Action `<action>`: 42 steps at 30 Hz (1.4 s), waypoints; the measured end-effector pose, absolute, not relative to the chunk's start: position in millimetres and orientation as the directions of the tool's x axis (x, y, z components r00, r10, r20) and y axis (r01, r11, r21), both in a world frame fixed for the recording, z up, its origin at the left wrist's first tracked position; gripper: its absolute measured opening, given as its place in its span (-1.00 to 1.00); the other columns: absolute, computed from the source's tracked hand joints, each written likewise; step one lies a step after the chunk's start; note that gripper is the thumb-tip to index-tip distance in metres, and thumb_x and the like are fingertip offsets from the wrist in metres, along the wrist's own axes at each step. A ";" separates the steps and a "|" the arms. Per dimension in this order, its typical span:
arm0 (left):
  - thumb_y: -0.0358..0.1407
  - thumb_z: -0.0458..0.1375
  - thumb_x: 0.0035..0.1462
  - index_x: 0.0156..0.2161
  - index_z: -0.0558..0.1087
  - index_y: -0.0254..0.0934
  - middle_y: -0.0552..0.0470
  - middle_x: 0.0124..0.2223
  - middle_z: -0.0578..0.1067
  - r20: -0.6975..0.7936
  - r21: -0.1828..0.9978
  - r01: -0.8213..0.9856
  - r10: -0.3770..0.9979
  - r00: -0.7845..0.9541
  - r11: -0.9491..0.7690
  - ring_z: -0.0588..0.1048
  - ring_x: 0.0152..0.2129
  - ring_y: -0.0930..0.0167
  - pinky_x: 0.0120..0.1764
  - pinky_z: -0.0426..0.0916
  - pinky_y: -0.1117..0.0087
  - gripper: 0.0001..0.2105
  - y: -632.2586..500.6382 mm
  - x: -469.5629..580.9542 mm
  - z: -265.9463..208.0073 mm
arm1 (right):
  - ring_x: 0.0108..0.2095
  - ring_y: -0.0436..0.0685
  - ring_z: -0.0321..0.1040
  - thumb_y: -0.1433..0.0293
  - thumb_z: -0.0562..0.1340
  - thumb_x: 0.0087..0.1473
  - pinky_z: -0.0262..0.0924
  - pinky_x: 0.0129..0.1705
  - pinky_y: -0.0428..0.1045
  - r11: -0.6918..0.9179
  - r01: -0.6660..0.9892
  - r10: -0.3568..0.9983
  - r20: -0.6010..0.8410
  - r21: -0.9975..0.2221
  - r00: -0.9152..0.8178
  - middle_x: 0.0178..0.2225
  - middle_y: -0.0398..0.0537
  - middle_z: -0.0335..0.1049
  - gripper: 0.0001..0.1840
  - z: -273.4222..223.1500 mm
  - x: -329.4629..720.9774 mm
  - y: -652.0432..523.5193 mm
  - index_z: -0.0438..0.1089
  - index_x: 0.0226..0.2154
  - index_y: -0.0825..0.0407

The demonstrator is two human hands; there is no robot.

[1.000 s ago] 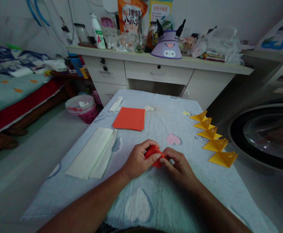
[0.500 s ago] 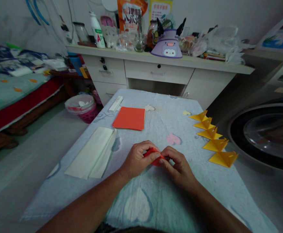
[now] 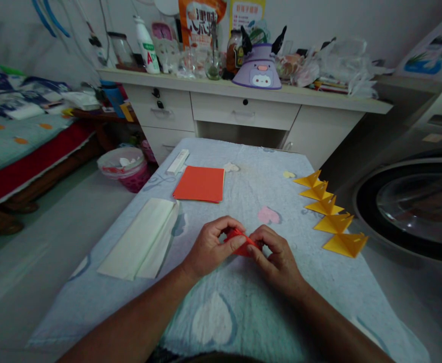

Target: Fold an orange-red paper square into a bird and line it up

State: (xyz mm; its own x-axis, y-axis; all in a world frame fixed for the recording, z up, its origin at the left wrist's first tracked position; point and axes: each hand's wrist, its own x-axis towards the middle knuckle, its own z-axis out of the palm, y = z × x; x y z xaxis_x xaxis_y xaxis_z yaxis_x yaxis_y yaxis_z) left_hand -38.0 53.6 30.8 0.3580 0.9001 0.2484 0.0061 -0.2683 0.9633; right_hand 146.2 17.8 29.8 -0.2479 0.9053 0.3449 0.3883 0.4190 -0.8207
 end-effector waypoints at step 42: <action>-0.34 0.22 0.09 -0.28 0.54 -0.31 0.00 -0.30 0.52 0.121 0.982 0.062 0.849 0.514 -0.178 0.47 -0.33 0.41 -0.21 0.35 0.41 -0.90 56.8 -36.9 26.4 | -0.53 -0.04 0.14 0.38 0.21 0.05 0.02 -0.49 -0.11 0.168 0.261 0.956 0.093 -0.951 -0.277 -0.55 -0.20 0.22 -0.84 32.6 149.9 21.7 0.29 -0.53 0.04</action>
